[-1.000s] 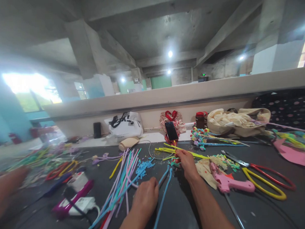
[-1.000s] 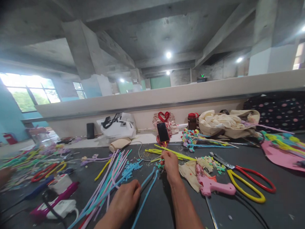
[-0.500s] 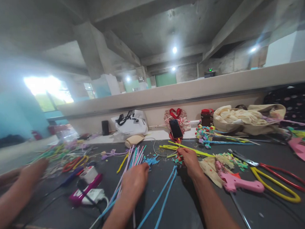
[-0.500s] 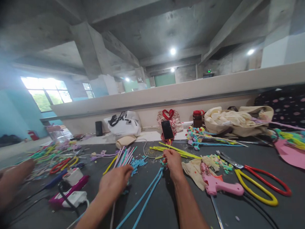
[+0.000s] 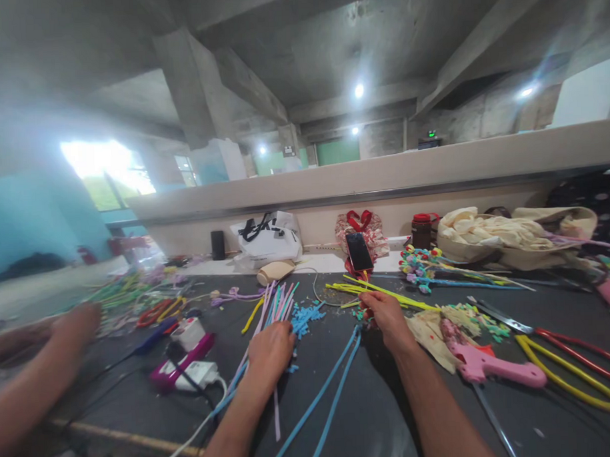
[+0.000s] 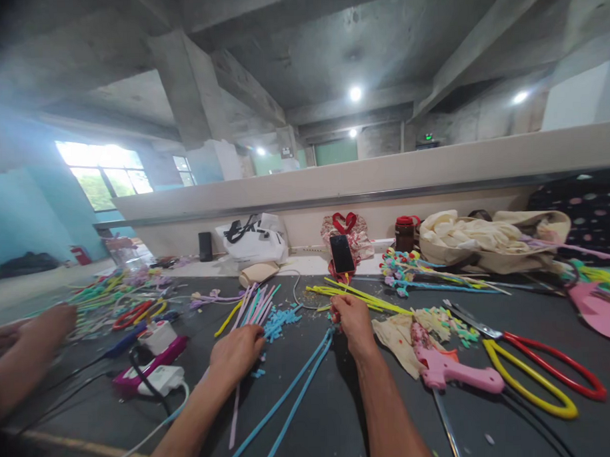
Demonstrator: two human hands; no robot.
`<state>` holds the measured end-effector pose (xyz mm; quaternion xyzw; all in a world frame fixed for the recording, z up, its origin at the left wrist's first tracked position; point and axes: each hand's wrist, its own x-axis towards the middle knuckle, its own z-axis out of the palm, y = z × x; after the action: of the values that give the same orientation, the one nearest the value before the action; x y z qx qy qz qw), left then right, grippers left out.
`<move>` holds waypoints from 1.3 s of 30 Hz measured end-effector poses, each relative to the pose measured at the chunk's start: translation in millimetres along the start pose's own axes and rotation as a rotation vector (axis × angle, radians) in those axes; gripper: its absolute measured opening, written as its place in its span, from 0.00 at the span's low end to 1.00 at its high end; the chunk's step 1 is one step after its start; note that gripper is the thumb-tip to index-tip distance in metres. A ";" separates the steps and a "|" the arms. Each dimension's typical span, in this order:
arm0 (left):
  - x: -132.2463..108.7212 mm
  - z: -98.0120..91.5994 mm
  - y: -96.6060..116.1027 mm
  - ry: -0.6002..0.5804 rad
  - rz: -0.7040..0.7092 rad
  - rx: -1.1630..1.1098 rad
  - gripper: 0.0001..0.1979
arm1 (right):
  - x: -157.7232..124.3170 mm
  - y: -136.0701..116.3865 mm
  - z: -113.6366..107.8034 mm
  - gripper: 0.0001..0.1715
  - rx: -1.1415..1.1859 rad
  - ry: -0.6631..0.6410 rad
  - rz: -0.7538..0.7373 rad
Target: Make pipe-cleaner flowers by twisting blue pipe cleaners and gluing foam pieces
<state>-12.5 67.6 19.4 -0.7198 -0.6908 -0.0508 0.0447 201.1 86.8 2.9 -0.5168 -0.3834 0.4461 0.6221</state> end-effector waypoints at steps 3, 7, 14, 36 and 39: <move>6.5 2.7 -0.8 -0.006 -0.027 0.017 0.12 | -1.2 -1.1 -0.4 0.09 -0.003 0.001 0.005; 6.9 -10.1 2.6 0.055 -0.052 0.016 0.15 | -2.0 -2.5 -1.2 0.09 0.009 -0.004 0.021; -2.3 -35.9 49.3 0.209 0.228 -0.218 0.12 | -3.0 -4.7 0.2 0.16 0.079 -0.057 0.041; 13.8 -6.3 30.7 -0.325 0.045 -1.120 0.13 | -3.1 4.2 4.6 0.15 0.074 -0.258 0.112; 9.9 -18.0 60.1 -0.450 0.107 -1.391 0.16 | -5.9 2.6 6.7 0.17 0.070 -0.307 0.079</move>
<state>47.8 72.4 38.9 -0.6077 -0.4551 -0.3261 -0.5632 192.7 83.4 1.4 -0.4352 -0.4376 0.5568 0.5559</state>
